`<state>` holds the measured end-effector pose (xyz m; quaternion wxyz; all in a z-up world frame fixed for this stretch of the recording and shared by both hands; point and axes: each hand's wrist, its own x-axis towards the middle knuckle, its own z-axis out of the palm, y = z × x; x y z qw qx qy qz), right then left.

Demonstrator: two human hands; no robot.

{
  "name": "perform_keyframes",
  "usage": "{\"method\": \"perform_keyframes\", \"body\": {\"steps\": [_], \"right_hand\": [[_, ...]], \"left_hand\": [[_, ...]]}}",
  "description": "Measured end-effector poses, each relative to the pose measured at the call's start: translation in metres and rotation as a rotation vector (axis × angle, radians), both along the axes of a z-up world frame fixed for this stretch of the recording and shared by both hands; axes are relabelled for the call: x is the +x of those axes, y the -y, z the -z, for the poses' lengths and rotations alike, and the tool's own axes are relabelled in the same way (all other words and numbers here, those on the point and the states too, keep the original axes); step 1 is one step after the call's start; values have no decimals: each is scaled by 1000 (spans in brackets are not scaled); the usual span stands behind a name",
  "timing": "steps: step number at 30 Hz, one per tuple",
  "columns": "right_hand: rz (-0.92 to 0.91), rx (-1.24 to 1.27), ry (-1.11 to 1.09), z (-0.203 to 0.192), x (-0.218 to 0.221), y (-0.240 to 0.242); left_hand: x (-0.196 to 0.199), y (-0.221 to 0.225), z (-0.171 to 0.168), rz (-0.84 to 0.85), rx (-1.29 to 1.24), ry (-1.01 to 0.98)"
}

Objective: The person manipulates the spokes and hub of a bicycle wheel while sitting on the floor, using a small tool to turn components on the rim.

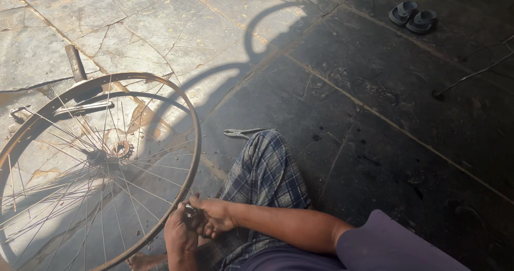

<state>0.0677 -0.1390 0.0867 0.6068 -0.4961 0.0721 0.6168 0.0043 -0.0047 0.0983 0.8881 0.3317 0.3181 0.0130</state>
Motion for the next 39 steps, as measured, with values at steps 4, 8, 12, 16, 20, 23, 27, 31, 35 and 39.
{"method": "perform_keyframes", "body": {"steps": [4, 8, 12, 16, 20, 23, 27, 31, 35, 39], "right_hand": [[63, 247, -252, 29, -3, -3], [178, 314, -347, 41, -8, -4], [291, 210, -348, 40, -4, -9], [217, 30, 354, 11, -3, -14], [-74, -255, 1697, -43, -10, -10], [-201, -254, 2044, -63, -9, -9], [-228, -255, 2147, -69, -9, -8], [-202, -291, 2088, -68, -15, -4], [-78, -178, 1748, -57, -19, 1], [138, -138, 596, -38, -13, -5]], "left_hand": [[-2, -7, 10, 61, 58, -4], [-5, -11, 38, 85, 108, 62], [-3, -6, 21, 80, 50, 77], [-2, -4, 11, 37, 69, -3], [0, -9, 60, -57, -64, 147], [-4, -11, 69, -49, -53, 144], [3, -6, 37, -10, -8, -34], [1, -6, 47, -49, -26, 55], [0, -7, 37, -40, -3, 44], [-2, -6, 14, -21, 65, 45]]}}
